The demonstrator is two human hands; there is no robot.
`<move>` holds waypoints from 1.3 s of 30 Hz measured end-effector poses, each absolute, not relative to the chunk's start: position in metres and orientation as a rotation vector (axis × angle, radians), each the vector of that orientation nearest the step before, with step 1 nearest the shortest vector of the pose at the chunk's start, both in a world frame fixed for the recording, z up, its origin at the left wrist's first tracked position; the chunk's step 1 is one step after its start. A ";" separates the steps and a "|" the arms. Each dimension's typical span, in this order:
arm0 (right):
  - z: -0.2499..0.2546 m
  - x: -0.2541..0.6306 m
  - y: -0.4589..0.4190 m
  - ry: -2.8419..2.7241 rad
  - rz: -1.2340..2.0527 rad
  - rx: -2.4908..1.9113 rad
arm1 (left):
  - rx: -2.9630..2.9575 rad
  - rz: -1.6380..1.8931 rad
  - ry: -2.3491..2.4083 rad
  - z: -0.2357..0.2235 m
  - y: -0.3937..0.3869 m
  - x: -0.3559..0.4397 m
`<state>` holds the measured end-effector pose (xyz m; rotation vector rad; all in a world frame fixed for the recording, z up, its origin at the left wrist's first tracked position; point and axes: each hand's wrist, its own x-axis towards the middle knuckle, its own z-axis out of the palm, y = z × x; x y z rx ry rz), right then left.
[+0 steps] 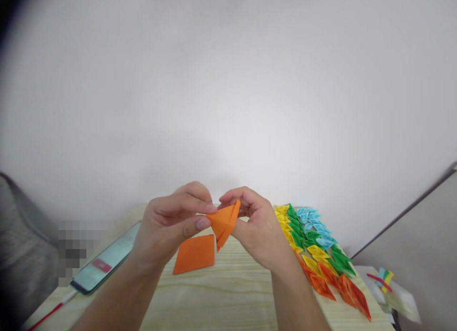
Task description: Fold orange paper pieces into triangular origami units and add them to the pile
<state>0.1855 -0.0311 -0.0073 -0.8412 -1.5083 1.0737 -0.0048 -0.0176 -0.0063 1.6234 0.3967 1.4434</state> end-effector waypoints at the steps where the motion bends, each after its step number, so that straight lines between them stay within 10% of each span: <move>1: -0.007 0.186 -0.031 -1.526 1.063 -0.851 | 1.623 1.446 0.400 -0.006 -0.017 -0.005; 13: 0.001 0.191 -0.037 -1.729 0.606 -0.907 | 1.543 1.436 0.576 -0.006 -0.011 -0.009; 39: -0.004 0.189 -0.031 -1.572 1.233 -1.002 | 1.685 1.195 0.880 -0.006 -0.009 -0.007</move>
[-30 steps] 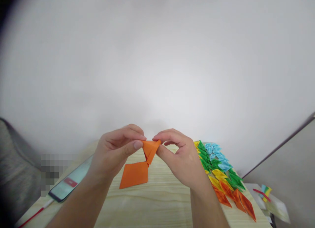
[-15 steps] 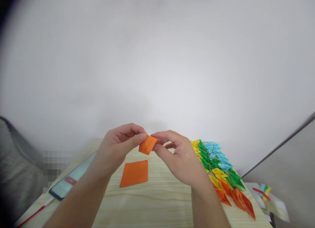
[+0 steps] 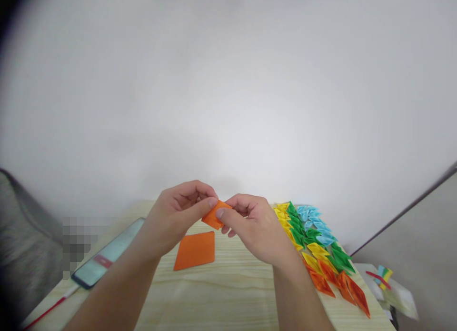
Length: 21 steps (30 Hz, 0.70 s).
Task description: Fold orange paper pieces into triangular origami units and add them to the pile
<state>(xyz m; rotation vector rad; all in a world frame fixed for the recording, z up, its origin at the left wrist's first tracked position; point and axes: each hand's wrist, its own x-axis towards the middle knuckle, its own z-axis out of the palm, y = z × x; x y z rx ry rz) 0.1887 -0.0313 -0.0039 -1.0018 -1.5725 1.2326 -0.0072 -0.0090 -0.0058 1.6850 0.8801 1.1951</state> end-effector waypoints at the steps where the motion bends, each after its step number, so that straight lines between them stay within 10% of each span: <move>1: -0.004 0.189 -0.031 -1.577 1.232 -1.004 | 1.710 1.204 0.889 -0.006 -0.010 -0.007; 21: -0.005 0.192 -0.028 -1.466 1.152 -0.843 | 1.796 1.220 0.894 -0.006 -0.013 -0.011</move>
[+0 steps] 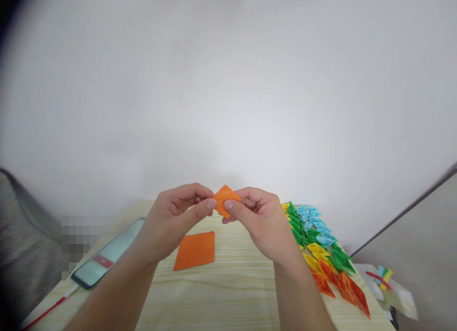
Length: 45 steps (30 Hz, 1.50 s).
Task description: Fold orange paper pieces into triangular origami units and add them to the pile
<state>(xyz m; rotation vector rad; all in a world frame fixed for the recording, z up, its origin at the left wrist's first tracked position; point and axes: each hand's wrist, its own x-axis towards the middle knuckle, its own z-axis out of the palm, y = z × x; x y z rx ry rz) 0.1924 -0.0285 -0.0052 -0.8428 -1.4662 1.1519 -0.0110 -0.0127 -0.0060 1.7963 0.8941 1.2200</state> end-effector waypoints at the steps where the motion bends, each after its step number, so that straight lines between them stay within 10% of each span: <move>1: -0.005 0.192 -0.029 -1.461 1.164 -0.838 | 1.804 1.224 0.899 -0.006 -0.013 -0.011; 45: -0.002 0.186 -0.039 -1.543 1.105 -0.844 | 2.298 1.466 0.950 0.006 -0.034 -0.005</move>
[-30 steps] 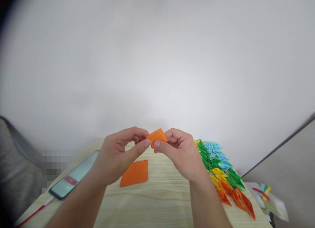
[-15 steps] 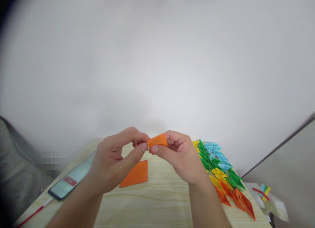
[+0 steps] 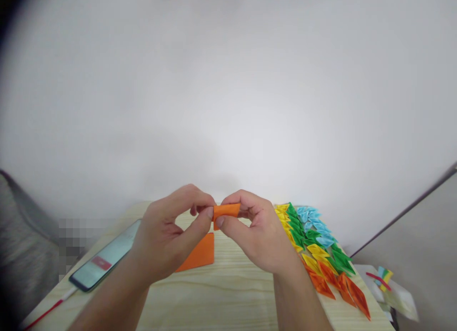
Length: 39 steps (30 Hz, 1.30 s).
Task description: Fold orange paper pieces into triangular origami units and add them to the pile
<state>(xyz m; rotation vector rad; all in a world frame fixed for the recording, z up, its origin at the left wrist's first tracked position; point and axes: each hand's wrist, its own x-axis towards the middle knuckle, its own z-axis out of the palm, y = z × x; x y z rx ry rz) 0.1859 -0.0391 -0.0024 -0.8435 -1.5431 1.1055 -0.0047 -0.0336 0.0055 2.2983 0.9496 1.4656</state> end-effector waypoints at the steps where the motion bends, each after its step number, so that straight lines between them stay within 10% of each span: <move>1: -0.002 0.186 -0.040 -1.541 1.115 -0.827 | 2.307 1.480 0.952 0.005 -0.033 -0.004; 39: 0.000 0.194 -0.042 -1.643 0.859 -0.796 | 2.195 1.297 0.844 0.016 -0.042 -0.009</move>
